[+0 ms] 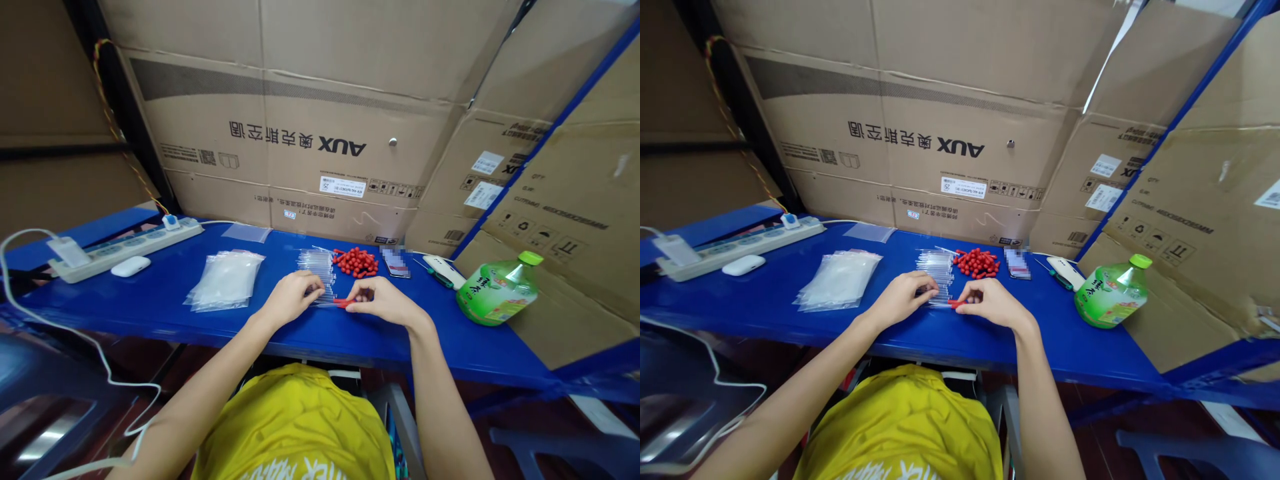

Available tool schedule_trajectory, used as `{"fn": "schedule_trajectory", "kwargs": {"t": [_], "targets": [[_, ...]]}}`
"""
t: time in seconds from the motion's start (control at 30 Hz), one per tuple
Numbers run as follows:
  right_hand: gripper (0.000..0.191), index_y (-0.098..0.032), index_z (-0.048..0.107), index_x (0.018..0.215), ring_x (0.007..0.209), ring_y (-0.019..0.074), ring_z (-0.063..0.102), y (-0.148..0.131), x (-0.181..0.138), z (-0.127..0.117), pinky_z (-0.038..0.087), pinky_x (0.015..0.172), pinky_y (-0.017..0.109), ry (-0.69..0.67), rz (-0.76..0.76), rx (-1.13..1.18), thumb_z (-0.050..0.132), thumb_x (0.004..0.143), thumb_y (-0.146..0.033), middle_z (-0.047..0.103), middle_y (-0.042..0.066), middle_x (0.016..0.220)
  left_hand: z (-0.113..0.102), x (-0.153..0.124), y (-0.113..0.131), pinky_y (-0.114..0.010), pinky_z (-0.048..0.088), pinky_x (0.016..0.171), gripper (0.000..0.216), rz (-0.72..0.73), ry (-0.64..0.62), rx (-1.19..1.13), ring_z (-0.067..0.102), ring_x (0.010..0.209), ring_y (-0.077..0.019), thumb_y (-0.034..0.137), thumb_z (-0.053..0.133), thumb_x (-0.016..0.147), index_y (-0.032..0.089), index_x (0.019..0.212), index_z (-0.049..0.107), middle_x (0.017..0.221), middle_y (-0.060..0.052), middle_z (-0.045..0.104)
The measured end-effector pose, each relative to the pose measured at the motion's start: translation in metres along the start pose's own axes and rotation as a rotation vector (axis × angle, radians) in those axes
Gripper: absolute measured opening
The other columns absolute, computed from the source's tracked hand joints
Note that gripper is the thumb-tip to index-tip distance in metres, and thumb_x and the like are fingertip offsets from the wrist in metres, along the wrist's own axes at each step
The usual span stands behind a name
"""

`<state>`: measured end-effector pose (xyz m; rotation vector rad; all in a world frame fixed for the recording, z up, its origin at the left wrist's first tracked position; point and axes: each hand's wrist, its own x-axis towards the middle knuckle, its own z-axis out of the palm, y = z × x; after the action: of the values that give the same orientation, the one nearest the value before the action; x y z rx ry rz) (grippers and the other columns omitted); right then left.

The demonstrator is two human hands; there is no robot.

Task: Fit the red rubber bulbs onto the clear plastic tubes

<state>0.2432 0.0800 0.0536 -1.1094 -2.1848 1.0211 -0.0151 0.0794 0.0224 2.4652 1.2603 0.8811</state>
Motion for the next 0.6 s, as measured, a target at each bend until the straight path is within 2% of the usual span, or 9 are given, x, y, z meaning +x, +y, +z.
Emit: {"fn": "schedule_trajectory", "kwargs": {"t": [0.17,0.27,0.4,0.6], "targets": [[0.019,-0.018,0.070,0.078,0.059,0.0123,0.056,-0.001,0.001,0.008,0.038,0.058,0.025,-0.090,0.099,-0.136,0.082,0.077,-0.032,0.064,-0.004,0.063,0.001,-0.002,-0.002,-0.033,0.047,0.086,0.014,0.040,-0.071,0.013,0.066,0.096,-0.0227,0.025,0.064,0.096,0.021,0.096,0.077,0.100,-0.006,0.072],[0.020,-0.020,0.065,0.086,0.061,0.0135,0.059,-0.001,0.003,0.013,0.037,0.060,0.025,-0.077,0.124,-0.222,0.081,0.076,-0.026,0.066,-0.005,0.064,0.002,-0.002,-0.003,-0.035,0.047,0.089,0.013,0.044,-0.073,0.025,0.065,0.098,-0.0239,0.026,0.065,0.096,0.021,0.098,0.077,0.101,-0.007,0.071],[0.032,-0.023,0.062,0.103,0.065,0.0151,0.059,0.001,0.006,0.016,0.035,0.062,0.026,-0.038,0.142,-0.309,0.080,0.079,-0.031,0.065,-0.007,0.066,0.005,-0.002,-0.006,-0.036,0.047,0.091,0.013,0.043,-0.095,0.014,0.063,0.100,-0.0238,0.026,0.063,0.097,0.019,0.099,0.074,0.101,-0.008,0.068],[0.020,-0.023,0.065,0.097,0.065,0.0151,0.055,-0.001,0.008,0.018,0.033,0.063,0.026,-0.064,0.154,-0.385,0.075,0.083,-0.034,0.063,-0.006,0.066,0.009,-0.003,-0.010,-0.033,0.047,0.088,0.009,0.075,-0.094,-0.020,0.061,0.097,-0.0220,0.023,0.059,0.099,0.019,0.098,0.066,0.101,-0.007,0.064]]}}
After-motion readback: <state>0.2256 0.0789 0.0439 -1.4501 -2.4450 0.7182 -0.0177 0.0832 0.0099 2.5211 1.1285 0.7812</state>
